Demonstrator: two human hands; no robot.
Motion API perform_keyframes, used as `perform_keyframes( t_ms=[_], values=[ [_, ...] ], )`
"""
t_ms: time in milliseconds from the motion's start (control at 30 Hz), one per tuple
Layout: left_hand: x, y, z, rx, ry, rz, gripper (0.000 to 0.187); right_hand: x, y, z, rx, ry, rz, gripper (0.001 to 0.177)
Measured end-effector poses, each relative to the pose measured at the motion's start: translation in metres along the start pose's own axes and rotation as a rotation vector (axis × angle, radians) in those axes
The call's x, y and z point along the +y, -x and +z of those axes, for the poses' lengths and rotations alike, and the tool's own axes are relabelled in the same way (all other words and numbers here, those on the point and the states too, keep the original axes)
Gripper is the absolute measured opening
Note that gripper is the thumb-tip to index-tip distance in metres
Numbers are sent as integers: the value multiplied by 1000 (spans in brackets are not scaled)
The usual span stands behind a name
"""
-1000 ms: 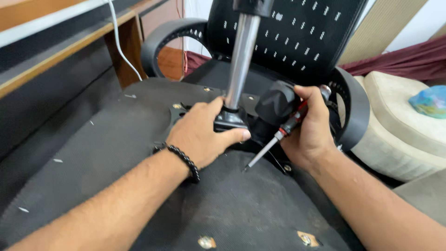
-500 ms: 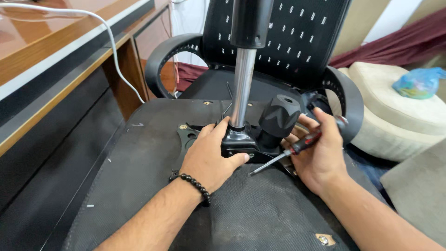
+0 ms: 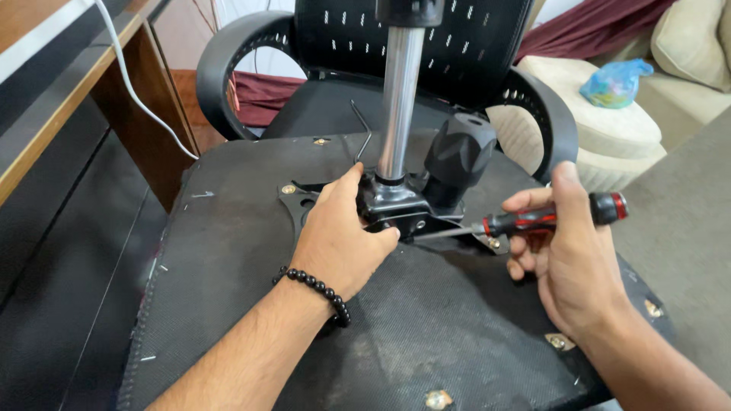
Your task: The person uses a screwdriver to tighten screws on the metal base of an office chair. They work on multiple screws around the base while the chair remains upside down on a work surface.
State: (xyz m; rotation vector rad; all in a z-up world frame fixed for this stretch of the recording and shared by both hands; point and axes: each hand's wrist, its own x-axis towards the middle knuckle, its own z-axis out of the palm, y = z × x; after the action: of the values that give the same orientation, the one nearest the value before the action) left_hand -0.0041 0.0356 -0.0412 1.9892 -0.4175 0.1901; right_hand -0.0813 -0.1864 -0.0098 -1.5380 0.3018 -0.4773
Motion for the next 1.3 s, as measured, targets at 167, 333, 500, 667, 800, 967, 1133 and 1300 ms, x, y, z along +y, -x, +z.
perform_keyframes(
  t_ms=[167, 333, 500, 667, 800, 967, 1133, 1300],
  values=[
    [0, 0, -16, 31, 69, 37, 95, -8, 2, 14, -16, 28, -17, 58],
    [4, 3, -16, 73, -7, -139, 92, -3, 12, 19, -54, 135, -47, 57],
    [11, 27, 3, 292, -262, -131, 79, -5, 30, 0, -313, 362, -111, 35],
    [2, 35, 12, 329, -375, -77, 52, -4, 37, -27, -897, 466, -493, 50],
    [2, 35, 17, 226, -323, -84, 43, 4, 26, -35, -934, 542, -506, 47],
    [12, 45, 11, 187, -248, -164, 41, 4, 17, -52, -892, 444, -375, 43],
    [22, 43, 17, 172, -351, -161, 34, 8, 13, -63, -943, 434, -468, 42],
    [30, 40, 14, 78, -422, -144, 29, 9, 7, -71, -931, 430, -532, 43]
  ],
)
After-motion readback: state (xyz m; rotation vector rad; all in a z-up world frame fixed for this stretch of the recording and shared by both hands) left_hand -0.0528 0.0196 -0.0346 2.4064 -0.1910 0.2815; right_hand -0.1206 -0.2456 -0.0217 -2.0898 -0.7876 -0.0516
